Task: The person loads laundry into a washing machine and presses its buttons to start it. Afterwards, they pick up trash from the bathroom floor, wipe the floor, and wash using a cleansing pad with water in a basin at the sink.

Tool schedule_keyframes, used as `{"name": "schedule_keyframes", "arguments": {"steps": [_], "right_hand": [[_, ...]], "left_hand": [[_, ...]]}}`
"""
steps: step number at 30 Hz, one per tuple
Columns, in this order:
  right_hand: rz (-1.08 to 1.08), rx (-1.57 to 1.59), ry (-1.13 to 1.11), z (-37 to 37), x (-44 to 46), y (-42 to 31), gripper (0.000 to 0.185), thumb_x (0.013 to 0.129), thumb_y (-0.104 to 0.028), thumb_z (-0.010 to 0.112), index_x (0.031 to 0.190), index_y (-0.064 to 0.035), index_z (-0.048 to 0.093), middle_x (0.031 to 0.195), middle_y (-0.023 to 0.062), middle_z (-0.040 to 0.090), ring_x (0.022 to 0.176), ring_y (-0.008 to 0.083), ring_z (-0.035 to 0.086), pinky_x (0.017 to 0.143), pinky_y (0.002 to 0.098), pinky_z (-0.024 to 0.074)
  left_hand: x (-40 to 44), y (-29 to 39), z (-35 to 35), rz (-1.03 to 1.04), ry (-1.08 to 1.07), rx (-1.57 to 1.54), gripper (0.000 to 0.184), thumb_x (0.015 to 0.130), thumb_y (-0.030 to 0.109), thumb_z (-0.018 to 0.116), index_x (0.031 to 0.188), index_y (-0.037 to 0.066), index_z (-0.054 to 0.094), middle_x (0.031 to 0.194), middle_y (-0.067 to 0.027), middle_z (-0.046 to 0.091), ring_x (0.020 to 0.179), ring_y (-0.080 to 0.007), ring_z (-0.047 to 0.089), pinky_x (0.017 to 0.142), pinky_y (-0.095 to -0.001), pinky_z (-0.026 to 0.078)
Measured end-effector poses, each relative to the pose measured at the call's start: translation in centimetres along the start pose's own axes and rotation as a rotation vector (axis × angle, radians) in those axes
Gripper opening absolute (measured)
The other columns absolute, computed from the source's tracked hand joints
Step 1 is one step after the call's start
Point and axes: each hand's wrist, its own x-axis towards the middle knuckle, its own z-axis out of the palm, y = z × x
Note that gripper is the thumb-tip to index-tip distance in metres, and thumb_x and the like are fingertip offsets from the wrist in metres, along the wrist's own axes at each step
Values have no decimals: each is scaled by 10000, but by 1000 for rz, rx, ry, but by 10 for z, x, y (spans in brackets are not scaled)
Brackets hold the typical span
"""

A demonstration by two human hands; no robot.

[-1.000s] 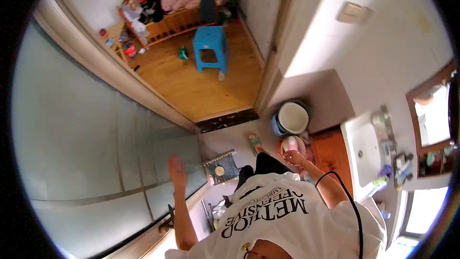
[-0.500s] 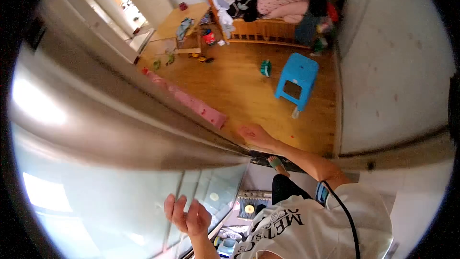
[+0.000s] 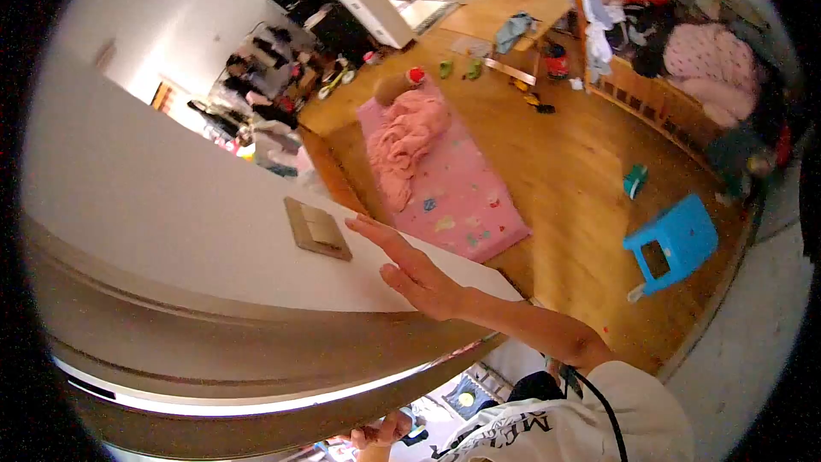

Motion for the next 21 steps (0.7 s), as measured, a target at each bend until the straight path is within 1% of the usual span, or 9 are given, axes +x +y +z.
{"name": "schedule_keyframes", "arguments": {"steps": [1, 4, 7, 10, 12, 13, 17, 19, 21], "right_hand": [[-43, -28, 11, 7, 4, 1, 523, 977, -332, 345, 1414, -64, 245, 1423, 99, 331, 1303, 222, 320, 1090, 362, 189], [165, 85, -11, 18, 17, 6, 456, 950, -205, 357, 1365, -24, 303, 1371, 198, 360, 1301, 312, 322, 1098, 352, 206], [170, 28, -5, 19, 22, 12, 499, 984, -312, 298, 1387, -18, 274, 1369, 100, 369, 1275, 209, 312, 1071, 317, 184], [221, 20, 9, 11, 32, -10, 458, 972, -320, 302, 1308, -24, 399, 1304, 74, 428, 1242, 160, 349, 1061, 290, 199], [279, 25, 138, 6, 41, -3, 395, 958, -310, 361, 1223, -32, 456, 1159, 72, 499, 1089, 166, 448, 937, 292, 323], [304, 30, 176, 2, 41, 4, 385, 959, -304, 365, 1219, -36, 461, 1158, 74, 505, 1086, 172, 456, 931, 297, 334], [435, 146, 280, -20, -10, 52, 345, 962, -279, 381, 1204, -53, 479, 1155, 83, 529, 1071, 192, 488, 906, 316, 377], [568, 234, 338, -50, -56, 85, 326, 964, -266, 389, 1196, -61, 488, 1153, 87, 541, 1064, 202, 504, 893, 326, 398], [746, 317, 421, -93, -115, 123, 307, 965, -254, 397, 1188, -69, 497, 1152, 91, 553, 1057, 213, 519, 881, 335, 419]], "left_hand": [[-1, 3, -3, -1, -10, 3, 283, 748, 182, 601, 1026, 222, 568, 1314, -119, 383, 1282, -452, 234, 1048, -612, 107], [-3, 12, -5, -7, -50, -4, 319, 736, 177, 618, 1050, 213, 573, 1308, -107, 401, 1269, -432, 273, 1048, -598, 135], [-1, 18, -7, -24, -89, -39, 356, 724, 172, 634, 1074, 204, 579, 1302, -96, 419, 1256, -411, 311, 1048, -583, 163], [0, 21, -9, -52, -127, -116, 393, 713, 167, 651, 1099, 195, 585, 1297, -84, 437, 1244, -390, 350, 1048, -569, 191], [3, 22, -9, -70, -144, -197, 417, 705, 164, 662, 1115, 189, 589, 1293, -76, 449, 1235, -376, 376, 1047, -559, 209], [4, 25, -6, -84, -149, -255, 430, 701, 162, 667, 1123, 186, 591, 1291, -72, 455, 1231, -369, 388, 1047, -554, 218], [-14, 39, -1, -169, -140, -548, 479, 685, 156, 689, 1155, 174, 598, 1283, -57, 479, 1215, -341, 440, 1047, -535, 256], [-28, 46, -11, -274, -111, -800, 463, 619, 66, 681, 1077, 117, 634, 1297, -166, 453, 1209, -379, 418, 1007, -546, 295], [-44, 58, -17, -284, -120, -930, 492, 642, 66, 643, 1128, 71, 570, 1247, -168, 484, 1190, -366, 448, 976, -498, 360]]}}
